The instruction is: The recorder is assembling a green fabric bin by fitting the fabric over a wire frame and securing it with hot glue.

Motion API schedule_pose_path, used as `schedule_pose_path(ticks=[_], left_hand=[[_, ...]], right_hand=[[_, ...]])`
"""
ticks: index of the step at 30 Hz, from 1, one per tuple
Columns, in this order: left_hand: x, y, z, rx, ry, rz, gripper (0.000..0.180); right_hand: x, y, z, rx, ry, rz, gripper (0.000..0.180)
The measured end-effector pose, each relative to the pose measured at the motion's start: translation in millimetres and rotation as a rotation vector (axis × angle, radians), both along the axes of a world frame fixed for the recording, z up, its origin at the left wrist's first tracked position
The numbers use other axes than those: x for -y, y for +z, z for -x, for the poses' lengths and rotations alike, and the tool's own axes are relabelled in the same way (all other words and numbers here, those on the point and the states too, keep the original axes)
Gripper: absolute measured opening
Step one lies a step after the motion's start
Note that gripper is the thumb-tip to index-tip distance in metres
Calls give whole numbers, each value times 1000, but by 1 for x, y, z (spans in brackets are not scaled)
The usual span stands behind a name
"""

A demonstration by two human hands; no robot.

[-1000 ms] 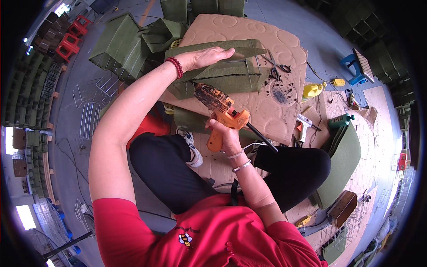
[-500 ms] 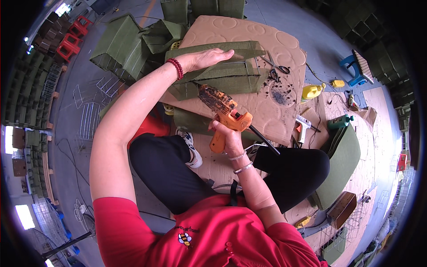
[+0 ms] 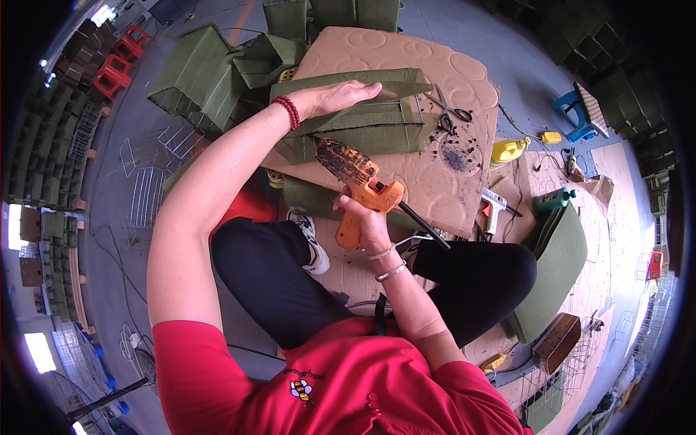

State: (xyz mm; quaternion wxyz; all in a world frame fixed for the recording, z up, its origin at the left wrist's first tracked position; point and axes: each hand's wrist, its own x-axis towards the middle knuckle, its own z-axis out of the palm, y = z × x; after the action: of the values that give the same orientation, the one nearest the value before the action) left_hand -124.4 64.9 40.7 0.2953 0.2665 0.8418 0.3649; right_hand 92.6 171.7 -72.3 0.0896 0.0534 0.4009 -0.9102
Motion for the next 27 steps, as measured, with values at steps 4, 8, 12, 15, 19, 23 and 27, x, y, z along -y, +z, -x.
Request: schedule_pose_path(ticks=[4,8,12,15,19,23,27], left_hand=[[-1,3,-3,11,-7,-9,80],[-1,4,-4,-3,-12,-15,81],[0,5,-4,1,-7,10,84],[-6,14,-12,-8,20,27,85],[-1,7,-6,18,8,-8,84],[1,1,-3,19,-11,-25,83],[-2,5,-4,11,1,-15,81]], right_hand=[[-5,4,-1,13,-27,-10,30],[-10,0,-3,27,-33,14,30],[-12,0,-2,28,-51,27,30],[-16,-4,-2,19,-67,20,29],[-16,-5,-3,36,-66,36,29],[-16,-5,-2,37,-70,26,29],[-20,-4,-3,36,-84,-14,30]])
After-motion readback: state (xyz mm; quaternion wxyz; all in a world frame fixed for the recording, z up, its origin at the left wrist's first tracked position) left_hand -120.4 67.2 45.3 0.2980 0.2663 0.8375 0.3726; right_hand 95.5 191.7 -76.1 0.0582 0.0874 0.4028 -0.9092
